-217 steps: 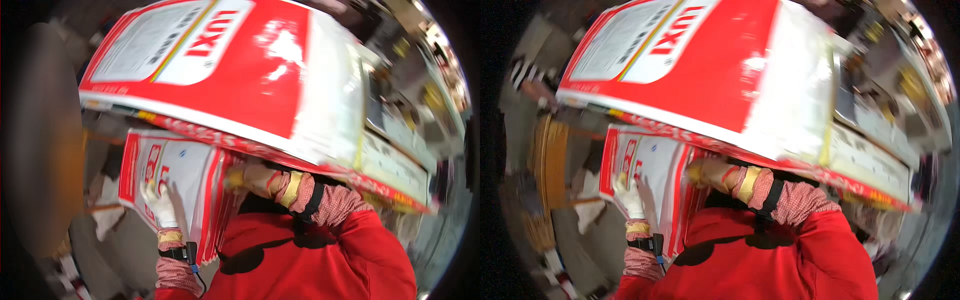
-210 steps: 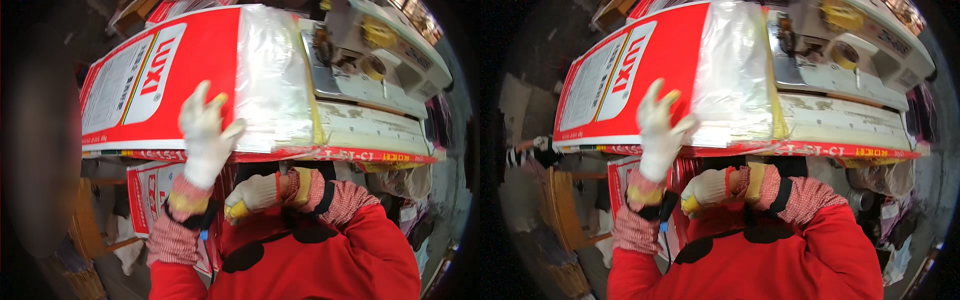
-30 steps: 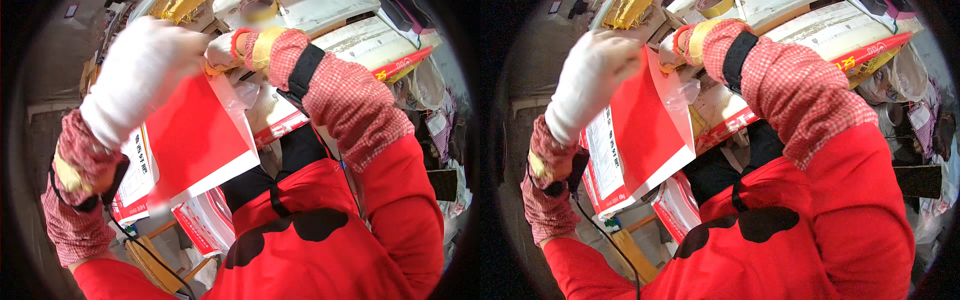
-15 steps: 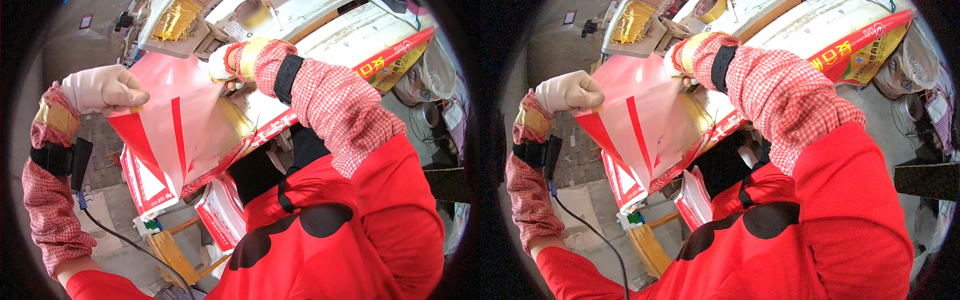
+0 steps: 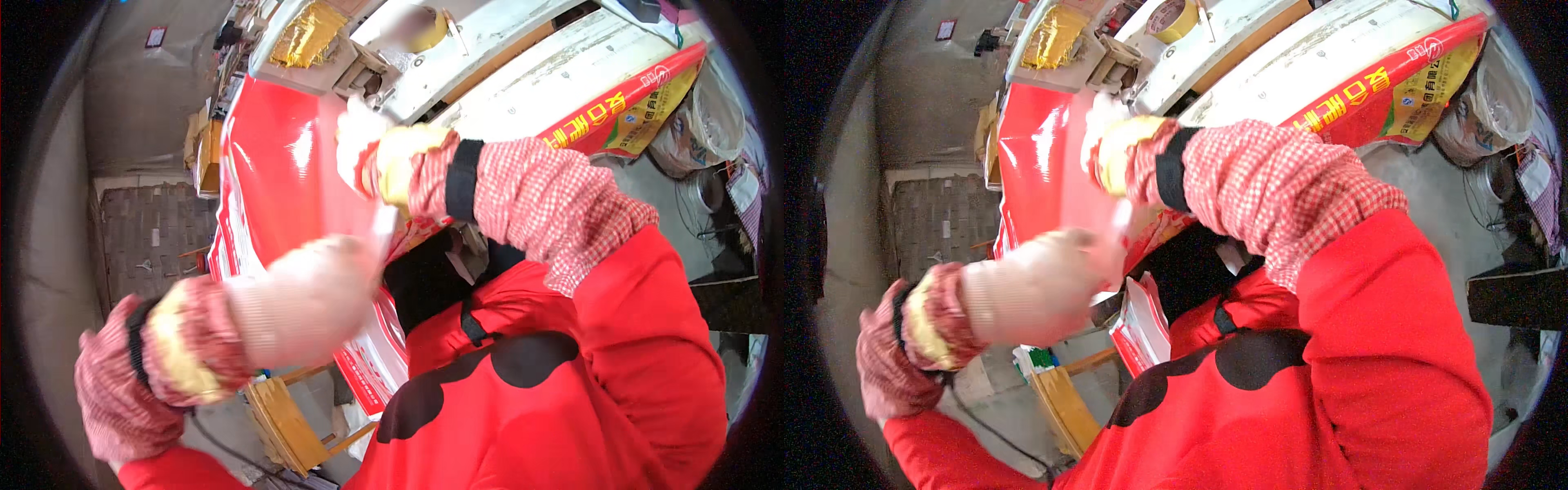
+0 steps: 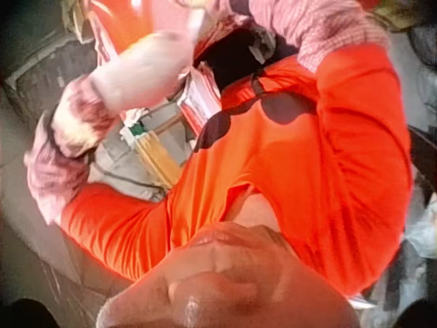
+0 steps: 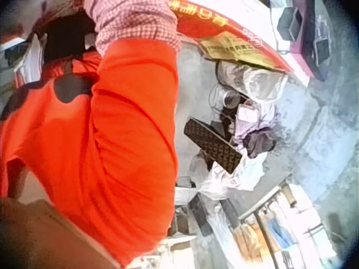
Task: The recorder is folding and sealing large plastic fertilizer bags using a sewing machine.
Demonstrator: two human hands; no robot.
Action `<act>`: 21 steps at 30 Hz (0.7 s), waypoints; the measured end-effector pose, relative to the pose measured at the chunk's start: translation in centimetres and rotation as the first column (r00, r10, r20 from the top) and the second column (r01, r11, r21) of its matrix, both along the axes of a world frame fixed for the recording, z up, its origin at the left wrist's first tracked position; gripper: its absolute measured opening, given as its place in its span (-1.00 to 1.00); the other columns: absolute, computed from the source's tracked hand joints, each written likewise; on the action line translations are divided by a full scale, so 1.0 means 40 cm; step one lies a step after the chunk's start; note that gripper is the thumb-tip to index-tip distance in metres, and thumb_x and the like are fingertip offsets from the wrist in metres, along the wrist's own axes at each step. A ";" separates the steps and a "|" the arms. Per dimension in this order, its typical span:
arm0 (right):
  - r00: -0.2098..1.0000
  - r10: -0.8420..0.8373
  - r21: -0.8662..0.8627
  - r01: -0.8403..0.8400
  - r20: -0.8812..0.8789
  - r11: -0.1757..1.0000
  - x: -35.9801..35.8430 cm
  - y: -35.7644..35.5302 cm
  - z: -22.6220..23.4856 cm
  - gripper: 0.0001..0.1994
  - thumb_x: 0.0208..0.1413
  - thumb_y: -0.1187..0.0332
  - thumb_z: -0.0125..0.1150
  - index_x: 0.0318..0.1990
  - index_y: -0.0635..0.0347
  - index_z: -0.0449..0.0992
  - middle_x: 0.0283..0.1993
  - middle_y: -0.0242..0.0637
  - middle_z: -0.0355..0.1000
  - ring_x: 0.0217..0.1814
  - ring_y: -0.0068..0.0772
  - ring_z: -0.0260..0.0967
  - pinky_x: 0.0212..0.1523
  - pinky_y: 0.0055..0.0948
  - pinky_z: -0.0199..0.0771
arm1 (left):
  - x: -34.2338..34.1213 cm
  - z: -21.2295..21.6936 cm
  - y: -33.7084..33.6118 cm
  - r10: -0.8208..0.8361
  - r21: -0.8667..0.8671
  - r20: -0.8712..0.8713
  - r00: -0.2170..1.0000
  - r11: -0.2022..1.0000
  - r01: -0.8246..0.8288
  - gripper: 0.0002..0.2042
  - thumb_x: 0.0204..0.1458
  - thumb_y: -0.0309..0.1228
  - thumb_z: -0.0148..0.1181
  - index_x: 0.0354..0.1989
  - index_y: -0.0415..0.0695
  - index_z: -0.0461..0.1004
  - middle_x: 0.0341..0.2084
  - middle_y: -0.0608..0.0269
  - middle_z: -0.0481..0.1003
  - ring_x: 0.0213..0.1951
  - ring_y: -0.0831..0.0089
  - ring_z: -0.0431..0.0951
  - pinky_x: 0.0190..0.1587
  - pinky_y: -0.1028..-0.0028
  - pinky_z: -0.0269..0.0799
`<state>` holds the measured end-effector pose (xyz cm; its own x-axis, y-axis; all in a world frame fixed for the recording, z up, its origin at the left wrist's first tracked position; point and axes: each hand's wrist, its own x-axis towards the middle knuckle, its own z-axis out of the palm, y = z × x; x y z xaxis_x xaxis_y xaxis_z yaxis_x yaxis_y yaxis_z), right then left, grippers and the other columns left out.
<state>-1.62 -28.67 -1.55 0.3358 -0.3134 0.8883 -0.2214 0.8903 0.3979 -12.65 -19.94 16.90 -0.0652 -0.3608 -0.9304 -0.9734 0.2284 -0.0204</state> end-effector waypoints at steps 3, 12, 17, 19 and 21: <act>0.654 -0.635 -0.884 0.454 0.412 -0.107 -0.321 0.010 0.044 -0.76 -0.17 0.14 -0.02 -0.50 0.10 0.43 -0.53 -0.27 0.39 -0.45 -0.22 0.35 -0.47 -0.26 0.31 | -0.052 -0.085 -0.028 -0.057 -0.126 -0.209 0.976 0.991 0.031 -0.94 -0.39 -0.42 0.08 -0.74 -0.10 0.42 -0.68 0.25 0.41 -0.52 0.34 0.46 -0.45 0.40 0.38; -0.003 -0.849 -0.755 -0.458 0.529 -0.469 -0.226 -0.097 0.079 -0.62 -0.15 0.36 0.13 -0.09 0.19 0.37 -0.22 0.00 0.41 -0.20 -0.04 0.38 -0.18 -0.33 0.39 | 0.015 -0.137 -0.018 0.397 -0.129 -0.370 0.840 0.873 -0.470 -0.87 -0.25 -0.35 0.12 -0.53 -0.11 0.47 -0.50 0.20 0.47 -0.39 0.19 0.48 -0.34 0.31 0.41; 0.084 -0.580 -0.433 -0.582 0.810 -0.688 -0.117 0.030 0.018 -0.68 -0.01 0.21 -0.09 -0.29 0.34 0.39 -0.39 0.11 0.40 -0.38 -0.01 0.41 -0.36 -0.26 0.41 | -0.026 -0.124 -0.036 0.082 -0.116 -0.172 0.982 0.988 -0.103 -0.85 -0.33 -0.40 0.10 -0.50 -0.07 0.50 -0.56 0.15 0.46 -0.47 0.12 0.48 -0.46 0.28 0.42; 0.210 0.167 0.268 -0.718 0.963 -0.643 -0.032 0.118 -0.111 -0.72 0.00 0.19 -0.13 -0.32 0.13 0.47 -0.41 -0.03 0.42 -0.44 -0.10 0.41 -0.35 -0.22 0.41 | -0.006 -0.126 -0.041 -0.003 -0.206 -0.264 0.965 0.977 -0.053 -0.79 -0.38 -0.39 0.11 -0.47 -0.07 0.51 -0.63 0.14 0.43 -0.52 0.12 0.46 -0.51 0.29 0.40; 0.159 0.169 0.232 -0.683 0.973 -0.692 -0.062 0.147 -0.116 -0.73 0.00 0.19 -0.13 -0.33 0.13 0.47 -0.41 -0.04 0.42 -0.44 -0.11 0.40 -0.36 -0.23 0.41 | 0.005 -0.084 -0.023 -0.027 -0.126 -0.186 0.982 0.992 0.003 -0.79 -0.41 -0.35 0.13 -0.50 -0.09 0.53 -0.68 0.19 0.41 -0.57 0.16 0.44 -0.57 0.33 0.36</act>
